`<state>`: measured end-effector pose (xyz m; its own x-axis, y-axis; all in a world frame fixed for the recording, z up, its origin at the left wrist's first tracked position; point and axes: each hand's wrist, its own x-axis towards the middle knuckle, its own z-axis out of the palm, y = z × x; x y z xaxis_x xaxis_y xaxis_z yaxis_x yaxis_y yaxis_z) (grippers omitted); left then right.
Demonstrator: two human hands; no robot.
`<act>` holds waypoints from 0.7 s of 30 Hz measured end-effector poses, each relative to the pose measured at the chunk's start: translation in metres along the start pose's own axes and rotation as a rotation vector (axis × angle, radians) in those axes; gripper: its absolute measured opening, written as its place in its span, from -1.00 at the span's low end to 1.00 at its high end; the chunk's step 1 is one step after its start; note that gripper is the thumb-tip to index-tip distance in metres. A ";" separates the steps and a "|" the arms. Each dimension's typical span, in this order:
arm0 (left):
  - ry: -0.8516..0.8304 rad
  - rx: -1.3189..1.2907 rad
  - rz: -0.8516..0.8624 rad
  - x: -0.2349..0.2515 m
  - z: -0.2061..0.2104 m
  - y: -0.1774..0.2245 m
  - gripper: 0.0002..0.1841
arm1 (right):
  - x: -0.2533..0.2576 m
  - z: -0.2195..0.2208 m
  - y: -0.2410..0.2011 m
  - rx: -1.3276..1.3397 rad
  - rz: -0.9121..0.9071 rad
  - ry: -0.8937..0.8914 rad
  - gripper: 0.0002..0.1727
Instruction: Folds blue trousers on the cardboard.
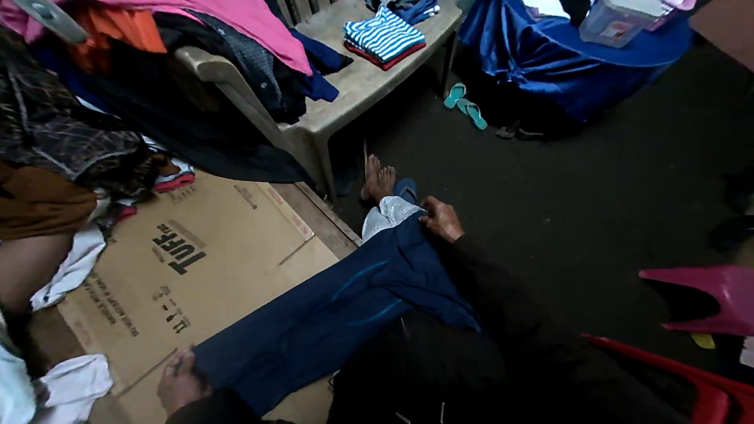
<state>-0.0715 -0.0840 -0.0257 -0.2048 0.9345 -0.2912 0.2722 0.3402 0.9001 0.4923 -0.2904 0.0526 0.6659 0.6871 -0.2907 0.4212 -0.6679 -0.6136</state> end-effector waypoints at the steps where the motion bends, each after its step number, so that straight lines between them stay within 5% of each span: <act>1: 0.006 0.002 0.003 -0.001 0.001 0.002 -0.72 | -0.005 -0.004 -0.001 0.029 -0.032 0.019 -0.62; 6: 0.027 0.103 0.054 0.011 -0.010 -0.005 -0.64 | -0.024 -0.034 0.012 0.077 -0.050 0.086 -0.70; 14: 0.065 0.131 0.014 0.010 -0.007 0.005 -0.63 | -0.055 -0.024 0.051 0.321 0.216 -0.184 -0.53; 21: 0.036 0.017 0.054 0.015 -0.009 0.003 -0.69 | -0.043 -0.017 0.041 0.442 0.086 -0.145 -0.59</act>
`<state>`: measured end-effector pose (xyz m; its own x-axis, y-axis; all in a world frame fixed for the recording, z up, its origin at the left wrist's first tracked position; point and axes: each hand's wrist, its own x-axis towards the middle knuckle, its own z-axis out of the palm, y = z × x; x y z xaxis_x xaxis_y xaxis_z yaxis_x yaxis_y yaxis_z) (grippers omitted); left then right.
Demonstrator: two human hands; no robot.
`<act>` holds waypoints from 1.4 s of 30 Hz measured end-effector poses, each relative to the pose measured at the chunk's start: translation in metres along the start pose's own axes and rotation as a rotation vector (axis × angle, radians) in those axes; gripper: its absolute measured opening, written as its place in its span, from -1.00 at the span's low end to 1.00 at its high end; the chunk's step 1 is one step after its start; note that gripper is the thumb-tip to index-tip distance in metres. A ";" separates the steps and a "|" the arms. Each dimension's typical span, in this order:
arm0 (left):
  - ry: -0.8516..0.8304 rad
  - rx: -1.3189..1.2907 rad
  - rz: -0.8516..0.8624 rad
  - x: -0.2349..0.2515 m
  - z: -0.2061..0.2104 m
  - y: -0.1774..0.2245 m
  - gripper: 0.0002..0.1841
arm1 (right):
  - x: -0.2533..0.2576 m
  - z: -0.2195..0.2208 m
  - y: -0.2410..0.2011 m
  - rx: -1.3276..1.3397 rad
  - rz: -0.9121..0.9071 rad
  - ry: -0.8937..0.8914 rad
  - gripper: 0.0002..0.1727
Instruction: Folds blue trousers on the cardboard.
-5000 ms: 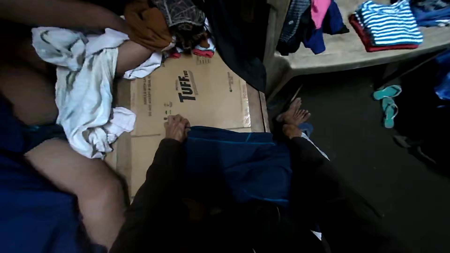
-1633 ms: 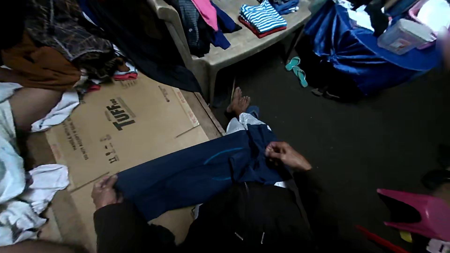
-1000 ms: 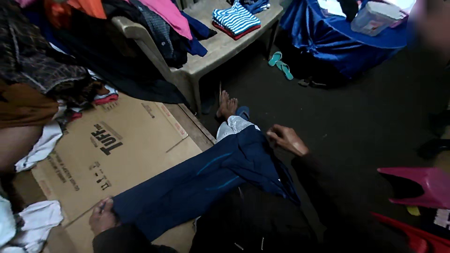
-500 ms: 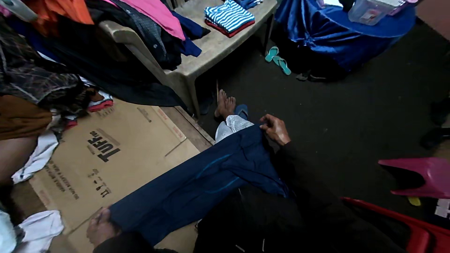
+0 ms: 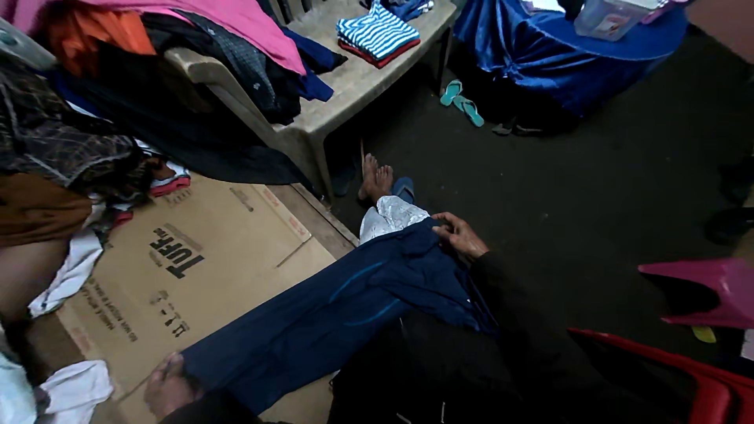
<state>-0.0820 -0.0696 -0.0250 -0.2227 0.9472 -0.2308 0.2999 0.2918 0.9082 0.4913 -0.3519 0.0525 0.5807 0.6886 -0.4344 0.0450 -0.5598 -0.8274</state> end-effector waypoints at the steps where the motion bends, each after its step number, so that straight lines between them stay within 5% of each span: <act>1: 0.001 -0.004 0.000 -0.002 -0.001 0.003 -0.69 | 0.003 0.001 -0.003 -0.001 0.003 -0.005 -0.58; 8: 0.007 -0.033 0.021 -0.009 0.000 0.012 -0.76 | 0.018 -0.002 -0.010 -0.098 -0.092 0.052 -0.57; 13: -0.026 -0.062 0.008 -0.008 0.001 0.009 -0.74 | 0.019 -0.005 -0.006 0.289 -0.182 0.000 -0.60; 16: -0.040 -0.044 -0.004 -0.010 0.005 0.014 -0.71 | 0.025 -0.002 -0.004 0.475 -0.131 -0.035 -0.63; 21: 0.003 -0.028 -0.002 -0.006 0.004 0.023 -0.67 | 0.032 0.008 -0.018 0.328 -0.046 0.189 -0.81; 31: 0.042 0.112 -0.053 0.016 0.025 0.041 -0.64 | 0.072 0.008 0.002 0.629 0.171 0.328 -0.81; 37: 0.008 0.494 0.115 0.050 0.043 0.058 -0.60 | 0.073 0.009 -0.009 0.362 0.061 0.440 -0.72; 42: 0.064 0.655 0.093 0.062 0.073 0.064 -0.61 | 0.069 0.017 -0.010 0.288 0.088 0.554 -0.70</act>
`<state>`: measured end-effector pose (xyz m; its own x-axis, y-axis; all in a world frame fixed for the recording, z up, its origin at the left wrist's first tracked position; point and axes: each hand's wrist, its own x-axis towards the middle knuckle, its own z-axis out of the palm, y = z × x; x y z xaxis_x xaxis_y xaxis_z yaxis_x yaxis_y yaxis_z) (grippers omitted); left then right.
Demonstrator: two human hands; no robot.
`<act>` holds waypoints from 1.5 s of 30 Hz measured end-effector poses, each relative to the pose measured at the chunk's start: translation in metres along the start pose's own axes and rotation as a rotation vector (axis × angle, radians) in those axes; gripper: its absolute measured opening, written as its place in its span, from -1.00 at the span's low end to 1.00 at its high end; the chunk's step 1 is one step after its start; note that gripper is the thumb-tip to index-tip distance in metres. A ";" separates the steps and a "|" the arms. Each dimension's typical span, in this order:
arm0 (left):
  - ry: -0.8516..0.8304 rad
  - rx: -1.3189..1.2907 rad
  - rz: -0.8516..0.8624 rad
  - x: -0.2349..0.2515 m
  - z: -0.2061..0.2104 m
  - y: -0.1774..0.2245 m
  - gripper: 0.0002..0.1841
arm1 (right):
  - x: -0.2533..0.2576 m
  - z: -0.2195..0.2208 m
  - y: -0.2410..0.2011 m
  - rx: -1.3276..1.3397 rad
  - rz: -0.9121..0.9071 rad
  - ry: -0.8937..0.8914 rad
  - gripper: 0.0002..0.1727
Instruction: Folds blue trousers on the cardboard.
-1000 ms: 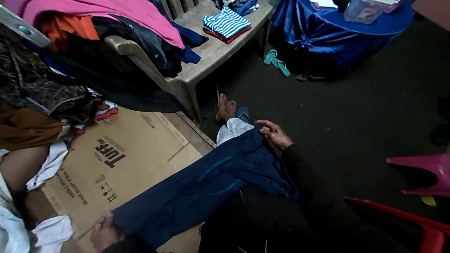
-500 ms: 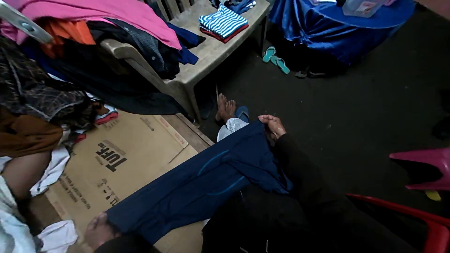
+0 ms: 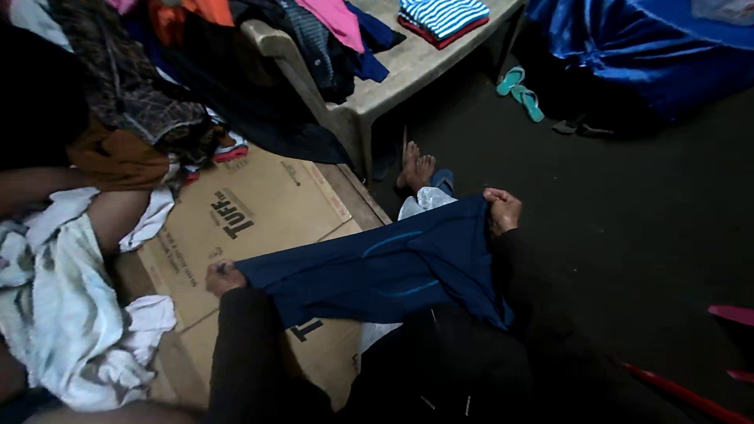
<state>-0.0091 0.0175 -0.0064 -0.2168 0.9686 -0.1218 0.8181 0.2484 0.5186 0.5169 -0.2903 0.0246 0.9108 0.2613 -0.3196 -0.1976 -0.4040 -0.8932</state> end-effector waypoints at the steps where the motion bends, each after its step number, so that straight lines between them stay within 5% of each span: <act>1: 0.005 0.006 -0.004 0.000 0.005 0.003 -0.61 | 0.000 0.000 0.000 0.008 0.008 0.032 -0.72; 9: -0.060 0.025 0.109 0.001 0.016 0.023 -0.66 | -0.015 -0.013 -0.008 0.012 -0.160 0.150 -0.73; 13: -0.100 -0.049 0.143 -0.003 0.017 0.022 -0.65 | -0.017 -0.004 0.007 -0.031 -0.060 0.051 -0.70; 17: -0.036 -0.242 0.102 -0.021 0.014 -0.003 -0.49 | -0.021 0.000 0.010 -0.028 -0.028 -0.060 -0.70; 22: 0.041 0.066 -0.035 -0.092 -0.004 -0.050 -0.55 | -0.030 0.002 0.003 0.056 -0.005 -0.059 -0.69; 26: -0.059 0.112 -0.062 -0.131 -0.003 -0.054 -0.55 | -0.024 -0.001 0.012 0.015 -0.065 -0.108 -0.62; 31: -0.125 -0.009 -0.144 -0.125 -0.020 -0.062 -0.64 | -0.024 0.000 0.015 -0.111 -0.133 -0.063 -0.54; 39: -0.410 0.306 -0.164 -0.125 -0.052 -0.080 -0.53 | -0.036 -0.002 0.002 -0.566 -0.223 -0.159 -0.46; 43: -0.293 0.354 -0.133 -0.128 -0.049 -0.049 -0.52 | -0.031 -0.005 0.002 -0.540 -0.198 -0.207 -0.49; 45: -0.160 0.267 0.012 -0.128 -0.039 -0.030 -0.60 | -0.026 -0.007 0.008 -0.485 -0.192 -0.219 -0.51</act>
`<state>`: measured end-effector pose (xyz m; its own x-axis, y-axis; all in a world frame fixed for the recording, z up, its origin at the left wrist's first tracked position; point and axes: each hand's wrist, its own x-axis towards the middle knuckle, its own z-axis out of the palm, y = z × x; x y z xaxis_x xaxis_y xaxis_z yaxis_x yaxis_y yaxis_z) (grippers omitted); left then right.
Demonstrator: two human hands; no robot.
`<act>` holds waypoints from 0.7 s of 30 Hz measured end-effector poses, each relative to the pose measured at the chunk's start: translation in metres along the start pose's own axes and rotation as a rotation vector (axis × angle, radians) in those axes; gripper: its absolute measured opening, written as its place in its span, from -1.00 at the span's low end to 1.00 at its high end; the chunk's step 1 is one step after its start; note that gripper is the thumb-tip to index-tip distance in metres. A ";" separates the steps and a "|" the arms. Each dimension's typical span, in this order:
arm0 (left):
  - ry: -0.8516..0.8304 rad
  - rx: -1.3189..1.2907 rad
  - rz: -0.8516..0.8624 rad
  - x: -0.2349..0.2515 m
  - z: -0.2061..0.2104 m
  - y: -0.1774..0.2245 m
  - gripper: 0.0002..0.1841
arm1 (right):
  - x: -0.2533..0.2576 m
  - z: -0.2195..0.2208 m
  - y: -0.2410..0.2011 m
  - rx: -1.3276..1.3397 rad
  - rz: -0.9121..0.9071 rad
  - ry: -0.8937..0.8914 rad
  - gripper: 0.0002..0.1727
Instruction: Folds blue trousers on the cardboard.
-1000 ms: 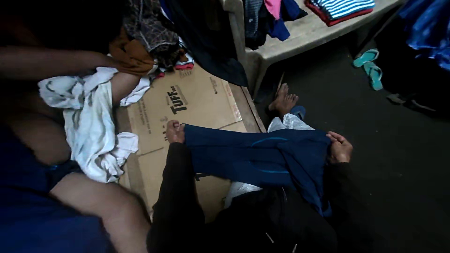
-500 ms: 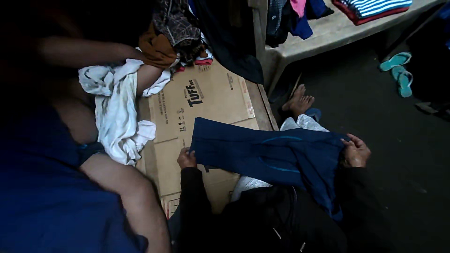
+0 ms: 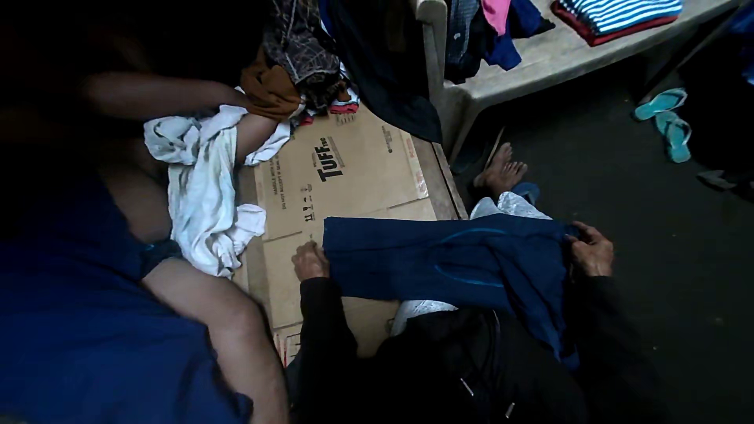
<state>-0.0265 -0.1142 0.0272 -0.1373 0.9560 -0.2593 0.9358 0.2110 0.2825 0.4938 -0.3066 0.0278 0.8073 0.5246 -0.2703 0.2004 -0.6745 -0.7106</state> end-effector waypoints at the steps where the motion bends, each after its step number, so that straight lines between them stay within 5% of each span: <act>1: 0.051 -0.059 0.106 0.003 0.005 0.010 -0.63 | 0.001 0.000 0.002 0.015 0.003 -0.002 -0.52; 4: 0.091 -0.196 0.408 0.021 0.037 0.028 -0.63 | -0.002 0.002 -0.001 0.063 0.022 -0.002 -0.56; 7: 0.143 -0.089 0.537 0.046 0.087 0.019 -0.50 | -0.005 0.003 -0.006 0.071 0.075 0.024 -0.54; 12: 0.180 0.123 0.522 0.062 0.108 0.003 -0.34 | 0.008 0.006 0.010 0.086 0.089 0.008 -0.46; 21: 0.223 0.181 0.454 0.081 0.076 0.007 -0.53 | 0.002 -0.004 0.018 0.583 0.094 -0.032 -0.47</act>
<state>-0.0061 -0.0507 -0.0619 0.2472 0.9671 0.0598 0.9554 -0.2535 0.1514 0.5016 -0.3195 0.0174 0.7876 0.4982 -0.3625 -0.2169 -0.3265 -0.9200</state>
